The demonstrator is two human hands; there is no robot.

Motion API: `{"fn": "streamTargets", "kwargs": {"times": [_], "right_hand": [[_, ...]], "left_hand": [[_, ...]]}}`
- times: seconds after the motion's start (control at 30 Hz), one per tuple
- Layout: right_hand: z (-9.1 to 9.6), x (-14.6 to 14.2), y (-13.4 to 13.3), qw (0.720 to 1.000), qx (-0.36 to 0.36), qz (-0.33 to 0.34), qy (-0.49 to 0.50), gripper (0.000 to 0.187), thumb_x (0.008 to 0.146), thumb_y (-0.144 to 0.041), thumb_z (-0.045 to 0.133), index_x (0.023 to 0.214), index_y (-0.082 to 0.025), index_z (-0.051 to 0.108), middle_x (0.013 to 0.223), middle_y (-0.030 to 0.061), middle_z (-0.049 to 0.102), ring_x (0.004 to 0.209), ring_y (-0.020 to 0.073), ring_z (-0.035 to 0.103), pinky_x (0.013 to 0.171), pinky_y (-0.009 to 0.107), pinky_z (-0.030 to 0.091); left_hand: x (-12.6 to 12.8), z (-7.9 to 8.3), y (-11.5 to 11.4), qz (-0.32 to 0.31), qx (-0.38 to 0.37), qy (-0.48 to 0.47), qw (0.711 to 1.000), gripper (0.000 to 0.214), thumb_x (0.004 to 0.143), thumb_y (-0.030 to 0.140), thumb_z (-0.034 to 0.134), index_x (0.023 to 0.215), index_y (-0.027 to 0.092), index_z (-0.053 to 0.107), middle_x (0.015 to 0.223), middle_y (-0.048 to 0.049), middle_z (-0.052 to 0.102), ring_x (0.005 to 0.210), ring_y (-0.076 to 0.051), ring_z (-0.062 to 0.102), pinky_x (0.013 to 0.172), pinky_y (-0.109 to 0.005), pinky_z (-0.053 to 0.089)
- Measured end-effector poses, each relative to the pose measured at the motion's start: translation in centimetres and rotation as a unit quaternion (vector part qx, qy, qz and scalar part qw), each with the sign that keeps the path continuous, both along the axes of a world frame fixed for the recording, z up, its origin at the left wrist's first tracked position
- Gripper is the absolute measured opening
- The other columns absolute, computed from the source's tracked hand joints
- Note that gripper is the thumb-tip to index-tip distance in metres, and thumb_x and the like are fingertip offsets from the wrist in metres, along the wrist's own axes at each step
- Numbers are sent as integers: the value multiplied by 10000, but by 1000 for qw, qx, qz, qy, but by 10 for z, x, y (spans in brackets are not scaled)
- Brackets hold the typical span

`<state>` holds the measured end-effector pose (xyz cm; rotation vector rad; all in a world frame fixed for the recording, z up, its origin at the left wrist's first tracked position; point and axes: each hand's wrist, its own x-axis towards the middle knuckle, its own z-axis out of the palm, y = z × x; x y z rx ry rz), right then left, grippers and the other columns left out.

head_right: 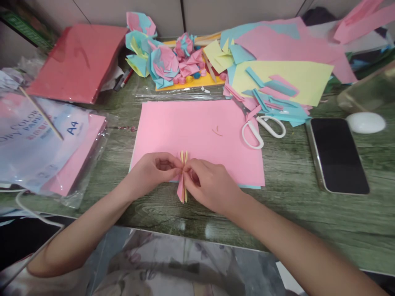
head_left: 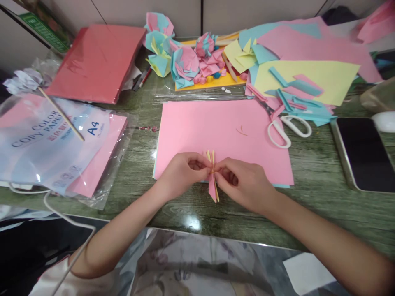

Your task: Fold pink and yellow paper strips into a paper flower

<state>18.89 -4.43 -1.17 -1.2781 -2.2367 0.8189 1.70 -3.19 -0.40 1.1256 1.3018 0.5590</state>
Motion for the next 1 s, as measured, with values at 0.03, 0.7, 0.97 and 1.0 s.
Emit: {"fn": "streamTargets", "kwargs": {"times": [0.03, 0.7, 0.97, 1.0], "right_hand": [[1, 0, 0, 1000, -10, -10, 8, 78, 801, -217, 500, 818, -196, 573, 635, -29, 603, 526, 80, 527, 518, 206, 387], [2, -5, 4, 933, -274, -72, 220, 55, 769, -226, 542, 815, -197, 532, 709, -15, 620, 610, 98, 604, 566, 226, 516], [3, -3, 5, 927, -289, -70, 230, 56, 740, -209, 563, 789, -187, 544, 711, -14, 618, 610, 98, 604, 585, 236, 522], [3, -3, 5, 927, -290, -70, 228, 54, 738, -206, 564, 785, -187, 546, 707, -14, 620, 611, 99, 605, 589, 237, 523]], "left_hand": [[0, 0, 0, 3, -1, 0, 1000, 93, 657, 171, 628, 735, 120, 629, 695, -19, 642, 634, -105, 583, 616, -243, 483], [-2, -1, -7, 31, -9, -79, 996, 117, 680, 205, 655, 766, 137, 615, 723, -2, 635, 664, -90, 597, 673, -242, 498], [-3, -1, -8, 19, 8, -67, 998, 123, 689, 214, 654, 775, 137, 613, 742, -7, 640, 660, -88, 596, 649, -226, 492], [-3, -1, -8, 19, 8, -66, 998, 119, 689, 210, 653, 773, 137, 612, 739, -6, 640, 657, -87, 595, 644, -224, 491]]}}
